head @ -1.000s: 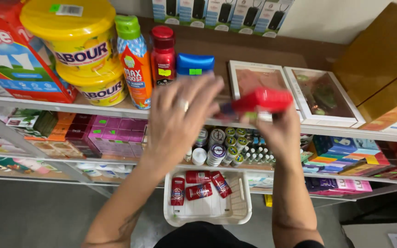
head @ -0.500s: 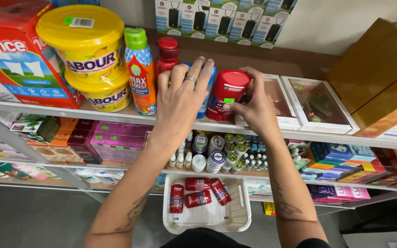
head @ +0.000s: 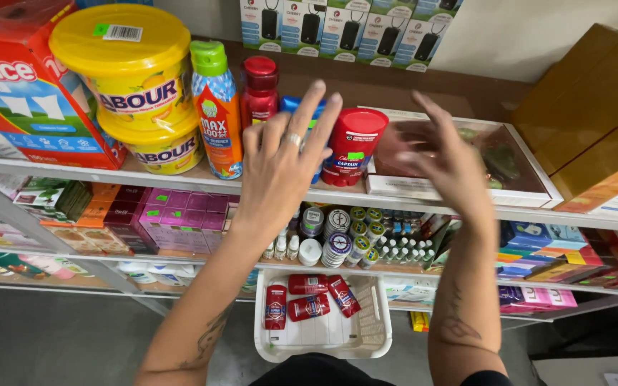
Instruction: The person takes small boxes from a white basket and places them on a shelf, arranging them in a row. They then pick up red and blue bottles from the basket and place them on the shelf next to other products.
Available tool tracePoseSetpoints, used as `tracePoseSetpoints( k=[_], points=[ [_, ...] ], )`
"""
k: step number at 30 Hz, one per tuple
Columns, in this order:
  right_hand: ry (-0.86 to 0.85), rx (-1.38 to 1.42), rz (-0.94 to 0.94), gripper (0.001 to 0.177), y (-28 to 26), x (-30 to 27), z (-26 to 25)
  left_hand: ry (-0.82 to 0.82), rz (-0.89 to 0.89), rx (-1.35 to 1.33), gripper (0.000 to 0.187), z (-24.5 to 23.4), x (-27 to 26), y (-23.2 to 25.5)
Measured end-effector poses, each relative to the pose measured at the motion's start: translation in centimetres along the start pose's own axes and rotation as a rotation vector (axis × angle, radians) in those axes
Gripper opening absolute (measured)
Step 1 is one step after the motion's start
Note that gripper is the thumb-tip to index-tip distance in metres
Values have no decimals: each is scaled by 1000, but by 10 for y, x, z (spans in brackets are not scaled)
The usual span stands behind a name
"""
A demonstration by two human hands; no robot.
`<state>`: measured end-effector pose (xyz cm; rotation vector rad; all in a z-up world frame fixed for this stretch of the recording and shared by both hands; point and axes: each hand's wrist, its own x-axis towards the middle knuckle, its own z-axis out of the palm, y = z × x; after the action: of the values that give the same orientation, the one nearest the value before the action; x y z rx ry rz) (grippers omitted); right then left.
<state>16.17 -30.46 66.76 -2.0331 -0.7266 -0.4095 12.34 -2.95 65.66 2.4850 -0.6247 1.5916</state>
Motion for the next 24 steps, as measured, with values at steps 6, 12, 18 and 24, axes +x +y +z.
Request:
tracePoseSetpoints(
  k=[6, 12, 18, 24],
  points=[
    [79, -662, 191, 25, 34, -60, -35, 36, 203, -91, 47, 27, -36, 39],
    [192, -715, -169, 27, 7, -82, -14, -86, 302, -236, 50, 64, -28, 101],
    [333, -664, 87, 21, 36, -88, -83, -221, 234, -375, 70, 109, 0, 135],
    [228, -791, 210, 29, 71, -98, -110, -403, 223, -410, 88, 120, 13, 145]
  ],
)
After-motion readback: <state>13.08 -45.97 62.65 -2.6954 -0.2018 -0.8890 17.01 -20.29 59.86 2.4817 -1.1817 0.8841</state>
